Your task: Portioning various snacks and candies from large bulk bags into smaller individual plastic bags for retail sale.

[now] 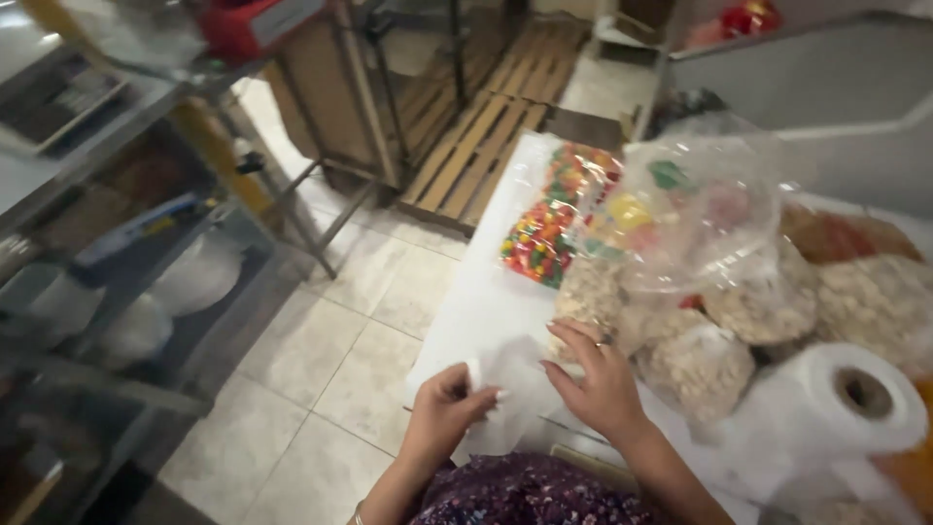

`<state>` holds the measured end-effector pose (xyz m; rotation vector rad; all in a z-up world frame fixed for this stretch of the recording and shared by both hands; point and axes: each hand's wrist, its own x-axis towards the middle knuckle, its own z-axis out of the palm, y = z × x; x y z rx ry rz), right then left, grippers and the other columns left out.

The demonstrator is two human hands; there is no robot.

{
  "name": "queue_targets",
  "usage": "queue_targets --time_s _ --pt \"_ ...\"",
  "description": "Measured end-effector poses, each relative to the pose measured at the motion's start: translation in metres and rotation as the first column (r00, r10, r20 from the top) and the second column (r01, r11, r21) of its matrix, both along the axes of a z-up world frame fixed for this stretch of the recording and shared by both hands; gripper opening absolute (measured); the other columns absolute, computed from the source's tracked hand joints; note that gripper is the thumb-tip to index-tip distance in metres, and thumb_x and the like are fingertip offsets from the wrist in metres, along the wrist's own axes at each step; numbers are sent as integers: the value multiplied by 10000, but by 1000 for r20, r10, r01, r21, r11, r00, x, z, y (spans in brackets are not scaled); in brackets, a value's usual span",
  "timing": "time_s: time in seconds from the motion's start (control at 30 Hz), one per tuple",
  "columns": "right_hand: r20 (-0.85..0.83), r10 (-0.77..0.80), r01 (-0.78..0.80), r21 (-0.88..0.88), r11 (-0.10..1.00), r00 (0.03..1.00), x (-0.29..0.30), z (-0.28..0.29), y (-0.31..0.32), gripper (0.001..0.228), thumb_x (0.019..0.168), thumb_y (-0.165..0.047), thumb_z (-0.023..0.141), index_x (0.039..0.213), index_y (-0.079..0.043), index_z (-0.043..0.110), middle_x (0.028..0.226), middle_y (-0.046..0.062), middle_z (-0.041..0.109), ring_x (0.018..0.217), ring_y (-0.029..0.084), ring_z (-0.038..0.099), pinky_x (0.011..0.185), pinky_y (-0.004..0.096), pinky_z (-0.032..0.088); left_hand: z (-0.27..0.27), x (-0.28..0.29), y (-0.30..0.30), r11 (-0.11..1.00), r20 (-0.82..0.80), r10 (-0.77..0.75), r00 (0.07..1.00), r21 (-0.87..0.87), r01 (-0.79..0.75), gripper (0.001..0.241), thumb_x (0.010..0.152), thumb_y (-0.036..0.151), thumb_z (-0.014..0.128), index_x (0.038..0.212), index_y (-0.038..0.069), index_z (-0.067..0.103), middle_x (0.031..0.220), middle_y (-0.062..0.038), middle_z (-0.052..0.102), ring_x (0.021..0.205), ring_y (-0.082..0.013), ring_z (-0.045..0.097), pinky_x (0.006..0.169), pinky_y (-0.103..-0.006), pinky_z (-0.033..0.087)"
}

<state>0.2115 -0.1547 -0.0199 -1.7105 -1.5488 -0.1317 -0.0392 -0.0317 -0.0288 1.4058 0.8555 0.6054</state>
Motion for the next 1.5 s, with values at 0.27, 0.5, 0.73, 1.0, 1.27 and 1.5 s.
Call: queue_targets --time_s 0.27,0.5,0.73,1.0,1.27,1.5 --pt "64 -253 225 288 931 965 0 -4 -90 244 997 -287 861 1184 -130 872 1080 39 869 895 222 801 895 392 616 -5 51 1 974 -19 -133 991 183 134 433 984 255 974 782 119 615 667 19 570 671 -111 549 598 -322 415" --pt "-455 -24 9 -34 999 890 -31 -45 -107 368 1085 -312 670 1357 -98 793 1157 60 848 948 204 782 829 349 650 30 79 -33 778 22 -626 780 97 621 106 1078 76 806 976 107 808 848 26 763 833 -81 722 732 -280 587" --pt "-657 -265 150 -226 962 706 -45 26 -85 281 992 -275 905 1226 -128 857 980 -11 808 833 141 707 706 305 547 -20 98 -33 672 -119 -455 883 605 427 248 816 112 848 885 189 623 739 13 645 723 -216 595 635 -406 437" --pt "-386 -433 507 111 855 815 28 39 -63 278 906 57 858 1128 -96 923 963 153 857 880 345 808 805 427 667 -10 78 31 537 -153 -34 988 830 147 179 894 143 912 937 157 739 725 -133 699 744 -404 725 718 -496 585" --pt "-271 -410 470 220 855 871 21 61 -32 327 883 39 857 1174 -108 884 882 106 816 741 297 759 689 404 662 58 36 47 237 -84 222 971 971 29 236 940 212 906 1107 185 743 912 -80 761 795 -376 761 675 -481 621" --pt "-478 -77 168 151 974 875 -20 80 -3 395 947 -30 765 1313 -152 848 696 30 706 581 169 656 607 326 627 61 65 14 199 -158 -274 949 956 217 272 1003 335 887 1115 105 795 804 -159 807 819 -398 860 1136 -550 616"
